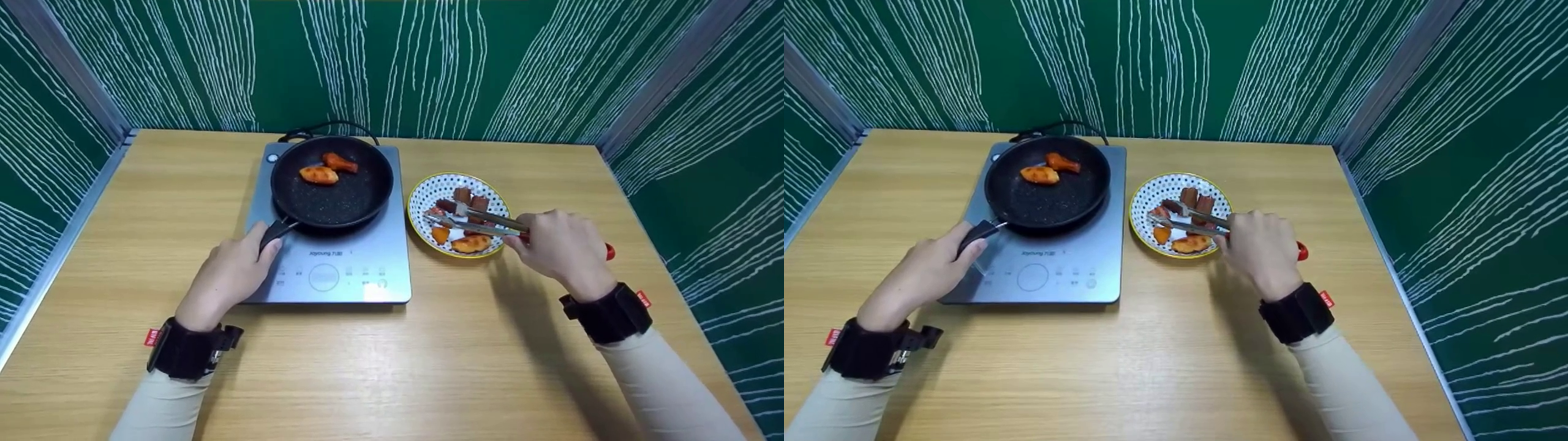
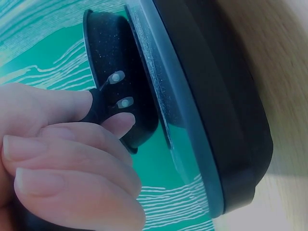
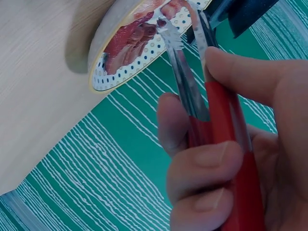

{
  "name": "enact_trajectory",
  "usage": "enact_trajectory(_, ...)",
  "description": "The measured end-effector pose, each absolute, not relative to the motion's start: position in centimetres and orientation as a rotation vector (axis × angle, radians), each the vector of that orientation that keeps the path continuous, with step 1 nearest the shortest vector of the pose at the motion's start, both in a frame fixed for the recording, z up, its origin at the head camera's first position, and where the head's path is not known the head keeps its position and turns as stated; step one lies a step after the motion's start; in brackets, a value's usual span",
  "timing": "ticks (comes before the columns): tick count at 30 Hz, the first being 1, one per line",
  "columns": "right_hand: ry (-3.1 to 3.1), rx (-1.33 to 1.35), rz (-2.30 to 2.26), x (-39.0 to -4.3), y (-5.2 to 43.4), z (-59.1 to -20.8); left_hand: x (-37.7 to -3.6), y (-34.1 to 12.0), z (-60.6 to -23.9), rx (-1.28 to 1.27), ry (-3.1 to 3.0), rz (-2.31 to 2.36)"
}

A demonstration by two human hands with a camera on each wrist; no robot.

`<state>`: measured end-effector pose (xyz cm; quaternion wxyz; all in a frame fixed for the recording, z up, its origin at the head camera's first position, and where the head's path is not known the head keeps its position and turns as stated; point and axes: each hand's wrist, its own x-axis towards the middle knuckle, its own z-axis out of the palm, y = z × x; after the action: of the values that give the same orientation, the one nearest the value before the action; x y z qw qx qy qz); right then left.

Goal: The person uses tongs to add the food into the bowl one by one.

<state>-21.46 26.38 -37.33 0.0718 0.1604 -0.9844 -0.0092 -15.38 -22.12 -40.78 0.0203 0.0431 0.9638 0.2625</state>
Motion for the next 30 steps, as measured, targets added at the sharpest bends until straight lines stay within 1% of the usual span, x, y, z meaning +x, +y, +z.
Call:
enact_trajectory(16,-2.894,0.494,-0.023,-21.05,26.57,-37.47,-15.43,-22.17,-40.68,0.109,2.975,0.778)
enact_trajectory(30,-2.894,0.549,-0.042,-21.37,26.94,-37.79,-15.44,-22.18,-40.71,0.112,2.972,0.784)
